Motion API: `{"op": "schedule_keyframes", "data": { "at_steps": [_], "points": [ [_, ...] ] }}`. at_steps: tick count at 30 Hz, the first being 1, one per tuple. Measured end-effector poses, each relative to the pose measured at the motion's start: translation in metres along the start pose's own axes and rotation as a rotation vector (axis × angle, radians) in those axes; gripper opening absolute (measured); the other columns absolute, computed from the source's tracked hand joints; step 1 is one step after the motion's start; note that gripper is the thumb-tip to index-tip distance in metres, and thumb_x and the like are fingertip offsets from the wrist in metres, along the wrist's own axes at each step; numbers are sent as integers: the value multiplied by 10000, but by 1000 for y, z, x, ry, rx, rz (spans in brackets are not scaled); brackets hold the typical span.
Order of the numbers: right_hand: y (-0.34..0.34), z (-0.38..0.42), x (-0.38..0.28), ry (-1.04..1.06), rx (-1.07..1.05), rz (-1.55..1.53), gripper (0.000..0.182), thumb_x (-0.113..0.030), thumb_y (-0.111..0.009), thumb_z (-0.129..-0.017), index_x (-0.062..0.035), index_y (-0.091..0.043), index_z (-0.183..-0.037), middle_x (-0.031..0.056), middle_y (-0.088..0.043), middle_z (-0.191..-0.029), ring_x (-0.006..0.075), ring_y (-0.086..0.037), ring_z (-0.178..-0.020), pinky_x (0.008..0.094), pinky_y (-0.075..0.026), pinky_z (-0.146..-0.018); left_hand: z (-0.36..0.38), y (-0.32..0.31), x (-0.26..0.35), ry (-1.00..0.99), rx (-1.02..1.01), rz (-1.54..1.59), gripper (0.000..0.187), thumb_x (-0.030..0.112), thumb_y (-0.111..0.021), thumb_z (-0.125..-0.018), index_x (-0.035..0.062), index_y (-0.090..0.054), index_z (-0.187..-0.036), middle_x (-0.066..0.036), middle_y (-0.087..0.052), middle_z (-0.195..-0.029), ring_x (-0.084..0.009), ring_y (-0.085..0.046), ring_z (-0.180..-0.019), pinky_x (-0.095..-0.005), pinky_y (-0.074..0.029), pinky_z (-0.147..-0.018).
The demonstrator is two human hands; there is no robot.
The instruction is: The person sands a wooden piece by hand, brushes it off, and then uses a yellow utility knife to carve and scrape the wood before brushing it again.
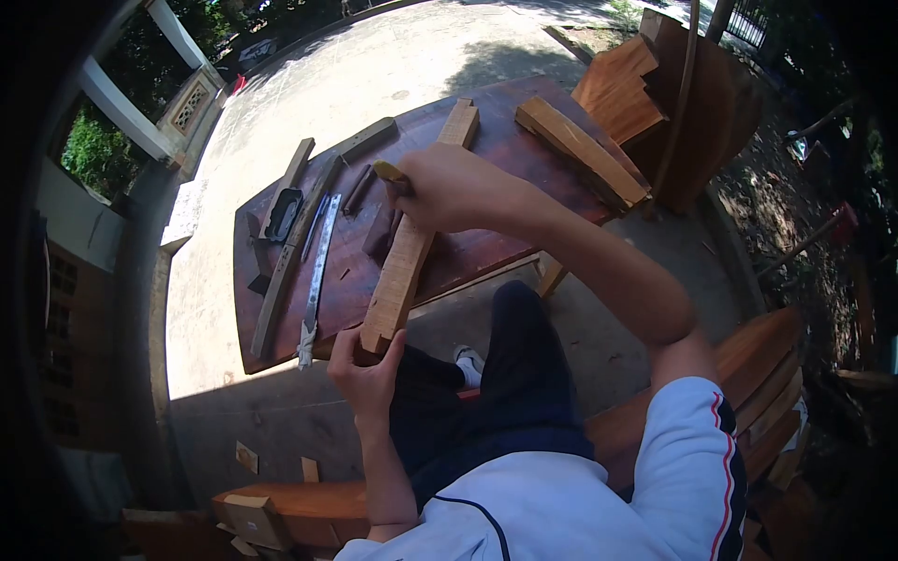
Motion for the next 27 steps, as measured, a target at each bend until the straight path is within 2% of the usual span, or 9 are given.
{"op": "schedule_keyframes", "data": {
  "at_steps": [3,6,9,13,17,20,22,24,27],
  "points": [
    [-32,34,-31,279,-23,92,174,-146,-743,-981,-53,-792,-1120,181,-803,-1031,335,-790,-906,397,-605,-896,1,1,-4,42,-14,36,430,237,-994,-794,-8,-722,-1020,-86,-715,-898,-196,-697,-805,-340,-548,-734],
    [4,9,13,167,27,-297,198,-180,-736,-943,-7,-802,-1012,180,-798,-892,322,-790,-848,428,-602,-819,4,11,-5,62,-26,38,424,221,-997,-787,-3,-720,-1015,-85,-712,-893,-192,-692,-804,-334,-543,-728],
    [29,-36,84,-37,55,-351,196,-175,-730,-940,-17,-802,-1031,153,-793,-907,303,-775,-864,397,-593,-819,4,11,-4,33,-8,34,417,206,-998,-780,0,-720,-1013,-83,-710,-887,-189,-690,-800,-335,-542,-725],
    [6,-4,16,207,-48,-229,209,-188,-736,-924,-15,-800,-1023,117,-789,-935,214,-768,-906,381,-588,-788,1,12,-3,114,-51,66,405,189,-990,-782,-2,-719,-1013,-85,-714,-885,-189,-690,-794,-334,-543,-724],
    [50,-50,94,-179,-9,-431,225,-188,-757,-987,-16,-785,-1129,110,-802,-1007,205,-770,-938,359,-605,-863,2,13,-5,61,-27,68,403,173,-986,-779,-5,-715,-1017,-85,-713,-887,-187,-688,-789,-326,-540,-718],
    [51,-62,80,-49,196,-22,218,-198,-739,-902,-53,-819,-1043,130,-788,-880,250,-762,-753,382,-589,-754,2,12,-6,36,-9,57,402,166,-984,-779,-7,-713,-1022,-88,-712,-895,-187,-688,-790,-321,-541,-717],
    [24,-51,65,195,43,-27,257,-266,-768,-938,-53,-818,-1075,148,-796,-943,248,-776,-776,395,-590,-750,5,12,-9,72,-32,61,401,162,-983,-780,-8,-714,-1024,-89,-713,-903,-187,-688,-790,-319,-540,-716],
    [35,-45,61,76,-98,-287,221,-204,-774,-975,-45,-795,-1128,128,-782,-948,170,-760,-911,344,-601,-711,4,12,-9,125,-60,78,399,160,-981,-782,-9,-715,-1026,-90,-715,-913,-186,-687,-789,-317,-538,-714],
    [74,-73,131,-231,206,-332,212,-219,-761,-996,-62,-798,-1133,112,-785,-991,168,-758,-883,333,-609,-663,2,13,-5,35,-18,57,397,160,-980,-786,-8,-718,-1032,-85,-714,-917,-180,-681,-785,-311,-528,-699]
  ]
}}
Point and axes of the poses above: each hand's wrist, its own z-axis away from the middle knuckle, its own y-axis out of the back of the hand, x = y × z, the point moved 5 cm from there along -z, towards the middle knuckle
